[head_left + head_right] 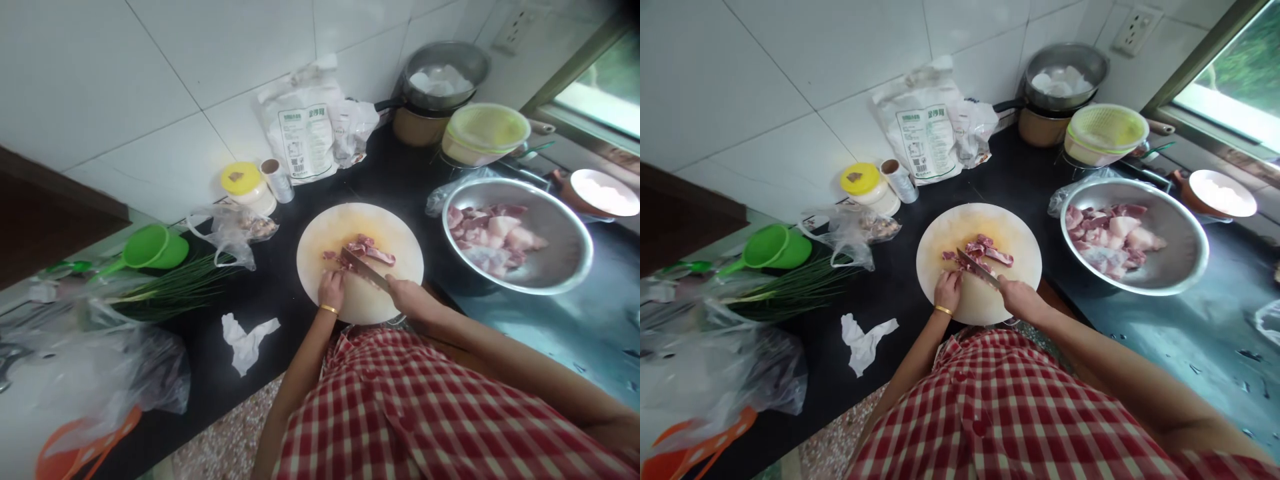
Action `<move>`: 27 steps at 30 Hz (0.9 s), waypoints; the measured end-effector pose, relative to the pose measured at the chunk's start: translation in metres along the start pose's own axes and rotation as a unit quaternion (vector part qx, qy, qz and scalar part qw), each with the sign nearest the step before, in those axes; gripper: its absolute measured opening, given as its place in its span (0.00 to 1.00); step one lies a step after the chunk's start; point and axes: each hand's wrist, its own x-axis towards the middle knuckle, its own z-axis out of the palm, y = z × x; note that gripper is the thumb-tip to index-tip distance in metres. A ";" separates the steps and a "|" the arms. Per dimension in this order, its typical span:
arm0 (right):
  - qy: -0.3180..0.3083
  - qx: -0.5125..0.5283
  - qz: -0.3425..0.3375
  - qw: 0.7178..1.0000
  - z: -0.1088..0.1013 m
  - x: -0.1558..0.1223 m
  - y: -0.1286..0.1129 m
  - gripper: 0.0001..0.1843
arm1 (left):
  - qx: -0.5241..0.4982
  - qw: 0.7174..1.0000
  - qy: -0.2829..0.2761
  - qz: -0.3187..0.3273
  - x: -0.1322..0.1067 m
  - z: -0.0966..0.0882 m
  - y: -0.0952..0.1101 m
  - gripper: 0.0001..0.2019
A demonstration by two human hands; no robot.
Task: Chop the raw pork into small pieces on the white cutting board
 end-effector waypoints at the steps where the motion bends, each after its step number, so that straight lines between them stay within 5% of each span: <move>1: 0.011 0.013 0.014 1.000 -0.002 -0.003 0.007 0.17 | -0.012 1.000 -0.007 0.010 0.007 0.000 0.004 0.10; 5: 0.054 0.055 0.076 0.994 -0.008 -0.018 0.029 0.17 | -0.024 0.998 -0.020 0.060 0.049 -0.001 0.022 0.12; 7: 0.072 0.071 0.092 0.991 -0.011 -0.026 0.035 0.17 | -0.031 0.995 -0.071 0.067 0.076 0.003 0.028 0.10; 11: 0.077 0.094 0.094 0.988 -0.013 -0.041 0.045 0.16 | -0.099 0.975 -0.199 -0.023 0.123 0.021 0.032 0.04; 14: 0.050 0.087 0.057 0.993 -0.008 -0.047 0.050 0.15 | -0.121 0.967 -0.216 -0.059 0.138 0.024 0.026 0.03; 18: -0.006 0.066 -0.041 0.997 0.009 -0.031 0.041 0.15 | -0.225 0.935 -0.217 -0.167 0.133 -0.007 0.008 0.06; 21: -0.045 0.079 -0.121 0.988 0.016 -0.001 0.014 0.17 | -0.334 0.890 -0.163 -0.264 0.118 -0.045 -0.008 0.07; 27: -0.033 0.124 -0.169 0.977 0.001 0.040 -0.033 0.21 | -0.379 0.857 -0.056 -0.345 0.085 -0.096 -0.024 0.13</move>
